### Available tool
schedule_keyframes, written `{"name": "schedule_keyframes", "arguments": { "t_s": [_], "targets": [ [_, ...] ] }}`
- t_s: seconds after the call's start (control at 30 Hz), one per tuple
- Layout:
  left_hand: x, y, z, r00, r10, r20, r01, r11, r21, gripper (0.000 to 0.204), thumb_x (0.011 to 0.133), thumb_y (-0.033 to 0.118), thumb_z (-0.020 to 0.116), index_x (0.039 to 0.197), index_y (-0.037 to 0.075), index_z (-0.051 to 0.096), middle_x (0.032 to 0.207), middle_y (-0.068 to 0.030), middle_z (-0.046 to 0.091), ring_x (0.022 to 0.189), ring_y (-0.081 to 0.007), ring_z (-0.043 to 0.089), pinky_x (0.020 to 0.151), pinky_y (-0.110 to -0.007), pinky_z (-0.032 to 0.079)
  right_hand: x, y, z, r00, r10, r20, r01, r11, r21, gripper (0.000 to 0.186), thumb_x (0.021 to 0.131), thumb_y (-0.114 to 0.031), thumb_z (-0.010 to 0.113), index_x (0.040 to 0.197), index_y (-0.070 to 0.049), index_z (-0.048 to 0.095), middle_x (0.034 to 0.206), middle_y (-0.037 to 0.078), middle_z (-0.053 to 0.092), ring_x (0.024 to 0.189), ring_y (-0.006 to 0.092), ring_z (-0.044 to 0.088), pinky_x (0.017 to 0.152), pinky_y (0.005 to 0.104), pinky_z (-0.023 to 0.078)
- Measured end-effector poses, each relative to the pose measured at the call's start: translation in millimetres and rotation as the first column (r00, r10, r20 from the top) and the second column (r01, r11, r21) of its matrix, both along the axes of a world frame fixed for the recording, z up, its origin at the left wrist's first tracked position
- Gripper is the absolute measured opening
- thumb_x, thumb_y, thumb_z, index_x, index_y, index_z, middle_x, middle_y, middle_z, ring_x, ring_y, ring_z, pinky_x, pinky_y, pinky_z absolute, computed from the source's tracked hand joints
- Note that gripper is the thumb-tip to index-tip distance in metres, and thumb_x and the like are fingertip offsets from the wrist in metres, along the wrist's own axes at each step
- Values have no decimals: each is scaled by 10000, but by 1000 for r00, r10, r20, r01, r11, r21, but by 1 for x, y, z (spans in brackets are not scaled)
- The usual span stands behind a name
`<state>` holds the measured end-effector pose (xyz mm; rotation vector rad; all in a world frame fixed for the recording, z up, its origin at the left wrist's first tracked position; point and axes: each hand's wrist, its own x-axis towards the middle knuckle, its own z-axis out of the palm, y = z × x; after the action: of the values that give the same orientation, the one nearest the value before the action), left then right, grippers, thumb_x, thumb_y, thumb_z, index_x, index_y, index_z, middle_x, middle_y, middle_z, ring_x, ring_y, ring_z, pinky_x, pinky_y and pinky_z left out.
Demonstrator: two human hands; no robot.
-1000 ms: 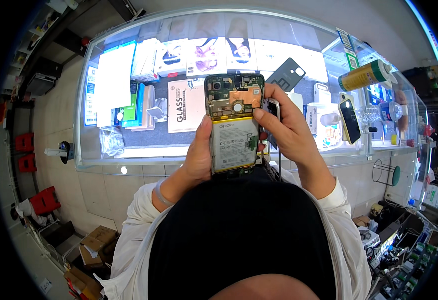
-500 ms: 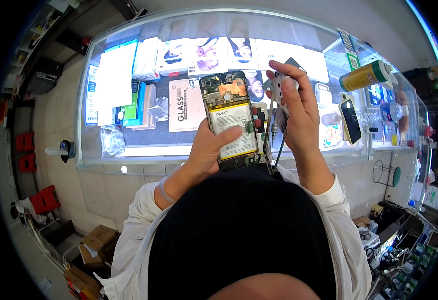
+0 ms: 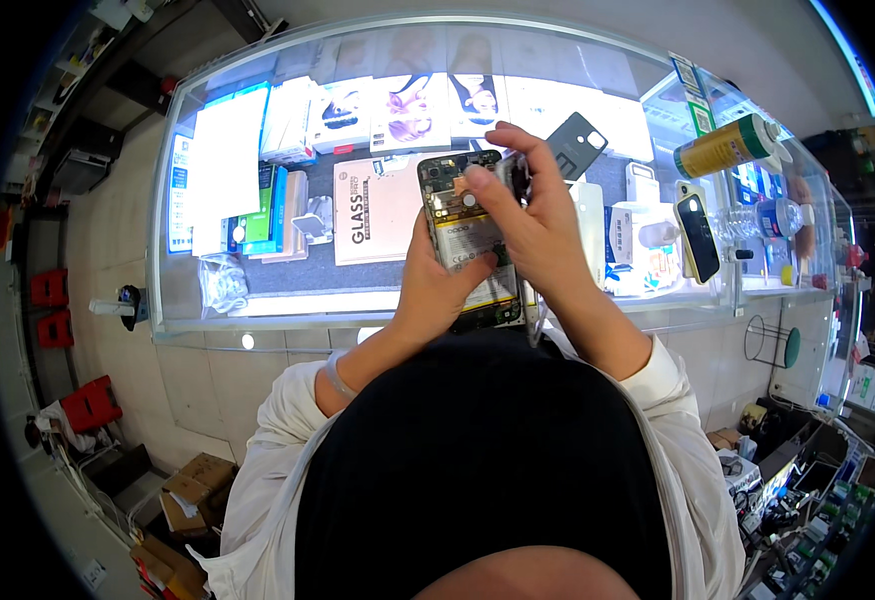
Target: The person assembles a mobile phone by fitting a plastic component onto the internal chassis and then pressing a decorative back panel into place.
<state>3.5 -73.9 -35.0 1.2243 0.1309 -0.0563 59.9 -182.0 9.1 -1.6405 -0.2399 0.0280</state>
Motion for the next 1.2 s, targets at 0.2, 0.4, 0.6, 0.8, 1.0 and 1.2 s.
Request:
{"name": "schedule_keyframes", "arguments": {
  "t_s": [0.2, 0.4, 0.6, 0.8, 1.0, 1.2],
  "targets": [
    [-6, -2, 1, 996, -42, 84, 34, 994, 101, 741, 715, 16, 649, 1305, -3, 201, 1217, -114, 410, 1117, -183, 419, 939, -299, 331, -4, 21, -9, 975, -1, 223, 78, 938, -338, 510, 744, -201, 651, 1182, -54, 434, 1333, 207, 252, 1165, 263, 377, 926, 340, 336],
    [-6, 4, -1, 987, -58, 152, 20, 971, 239, 664, 721, 38, 656, 1251, 18, 255, 1146, -119, 444, 1075, -184, 452, 877, -297, 385, -4, 7, -1, 990, 126, 65, -104, 956, -274, 654, 706, -246, 682, 1255, -51, 384, 1354, 247, 222, 1193, 332, 369, 949, 362, 331],
    [-7, 4, -10, 998, -61, -22, 59, 996, -64, 461, 855, 123, 470, 1260, 25, 274, 1184, -112, 434, 1089, -199, 455, 897, -316, 385, -4, 3, 11, 984, 144, 107, -92, 917, -389, 672, 683, -253, 702, 1243, -33, 402, 1328, 269, 276, 1184, 344, 389, 920, 360, 367],
    [-6, 2, 8, 971, -64, -232, -70, 848, -526, 425, 917, 279, 240, 1261, 53, 346, 1246, -96, 431, 1134, -191, 431, 987, -330, 297, -8, 5, 5, 977, 136, 165, -36, 865, -500, 598, 701, -220, 687, 1207, -18, 440, 1325, 256, 288, 1148, 380, 418, 897, 371, 391],
    [-9, 10, 6, 983, -131, -126, 55, 876, -480, 402, 917, 211, 297, 1285, 53, 276, 1189, -77, 430, 1064, -156, 454, 916, -312, 356, -11, 5, -1, 938, 166, 304, 32, 832, -554, 551, 729, -203, 653, 1194, 7, 445, 1296, 286, 306, 1113, 416, 423, 885, 388, 395],
    [-7, 12, 11, 973, -214, -87, 162, 900, -405, 400, 906, 157, 322, 1286, 39, 276, 1121, -78, 461, 948, -103, 501, 778, -238, 434, -2, -14, 1, 966, 154, 210, -71, 932, -355, 373, 833, -144, 556, 1185, -42, 492, 1222, 186, 464, 1064, 250, 512, 852, 302, 417]
  ]
}}
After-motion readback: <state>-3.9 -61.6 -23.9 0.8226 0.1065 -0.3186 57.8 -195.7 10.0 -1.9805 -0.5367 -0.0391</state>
